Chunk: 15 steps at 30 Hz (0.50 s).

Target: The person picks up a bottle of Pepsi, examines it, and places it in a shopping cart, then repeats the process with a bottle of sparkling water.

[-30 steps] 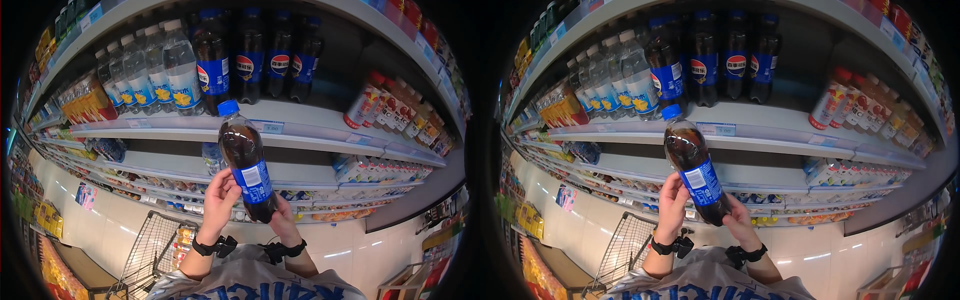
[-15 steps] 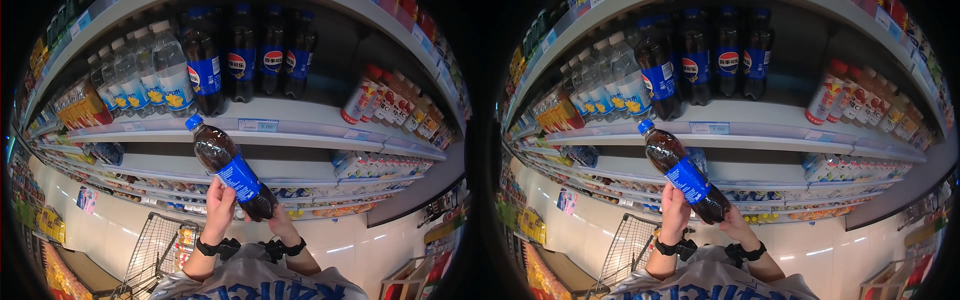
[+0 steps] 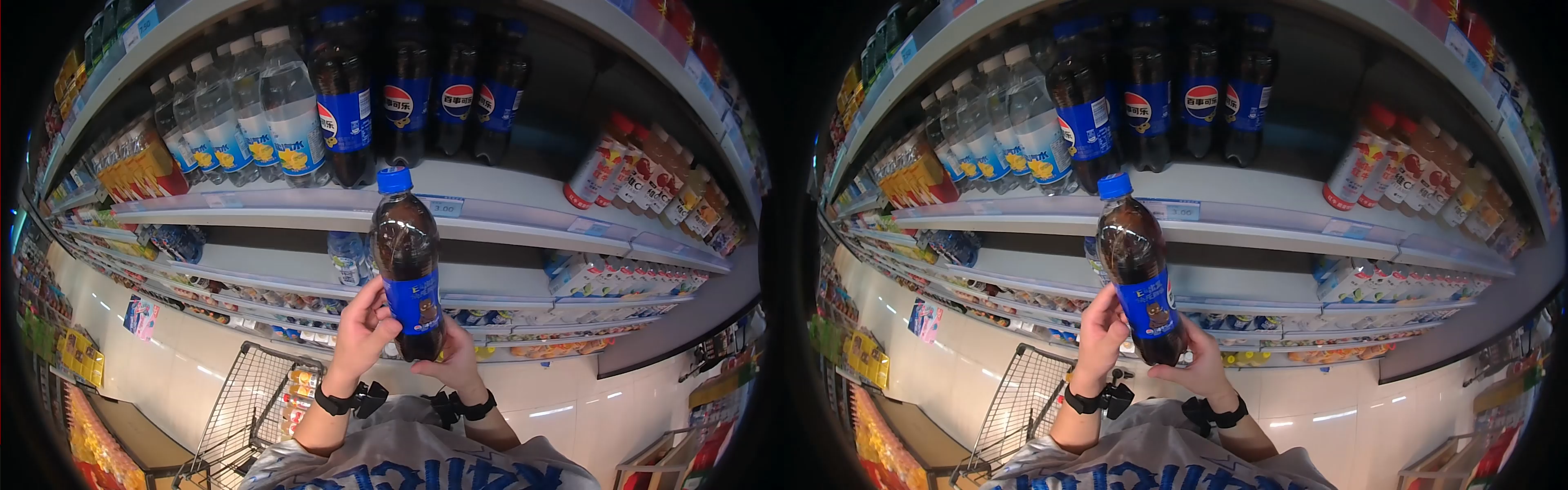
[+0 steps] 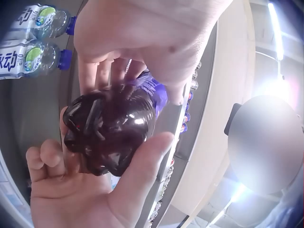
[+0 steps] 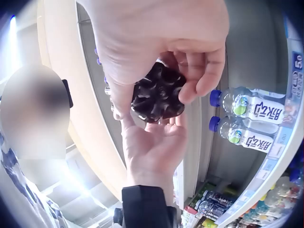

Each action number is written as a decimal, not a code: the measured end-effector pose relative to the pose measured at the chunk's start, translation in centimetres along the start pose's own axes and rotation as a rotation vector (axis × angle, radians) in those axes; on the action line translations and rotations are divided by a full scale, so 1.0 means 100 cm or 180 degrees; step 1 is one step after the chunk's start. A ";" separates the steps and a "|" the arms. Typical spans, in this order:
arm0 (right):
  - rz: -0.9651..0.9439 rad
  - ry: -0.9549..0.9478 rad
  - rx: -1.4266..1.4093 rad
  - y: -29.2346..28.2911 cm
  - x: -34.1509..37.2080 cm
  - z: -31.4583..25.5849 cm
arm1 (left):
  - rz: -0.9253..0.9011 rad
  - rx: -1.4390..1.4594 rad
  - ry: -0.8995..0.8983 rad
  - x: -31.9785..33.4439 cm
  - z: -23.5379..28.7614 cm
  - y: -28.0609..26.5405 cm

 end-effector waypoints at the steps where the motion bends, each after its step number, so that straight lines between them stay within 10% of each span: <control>1: 0.0192 0.0006 0.0077 0.003 0.000 -0.003 | -0.0059 0.0062 -0.0037 0.000 0.000 0.002; 12: 0.0339 -0.0582 -0.0156 -0.005 -0.001 0.009 | 0.0428 0.0536 -0.0068 0.005 -0.014 0.001; 15: -0.0059 0.0613 -0.1463 -0.011 0.003 0.024 | 0.0489 0.0828 -0.0073 0.007 -0.015 0.000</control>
Point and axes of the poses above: each hand's wrist, its own x-axis away from the middle knuckle, its own y-axis out of the palm, z = x × y, the point moved 2 cm from there along -x, towards the middle knuckle, and after that the axes turned 1 degree about y, right-handed, at the moved point
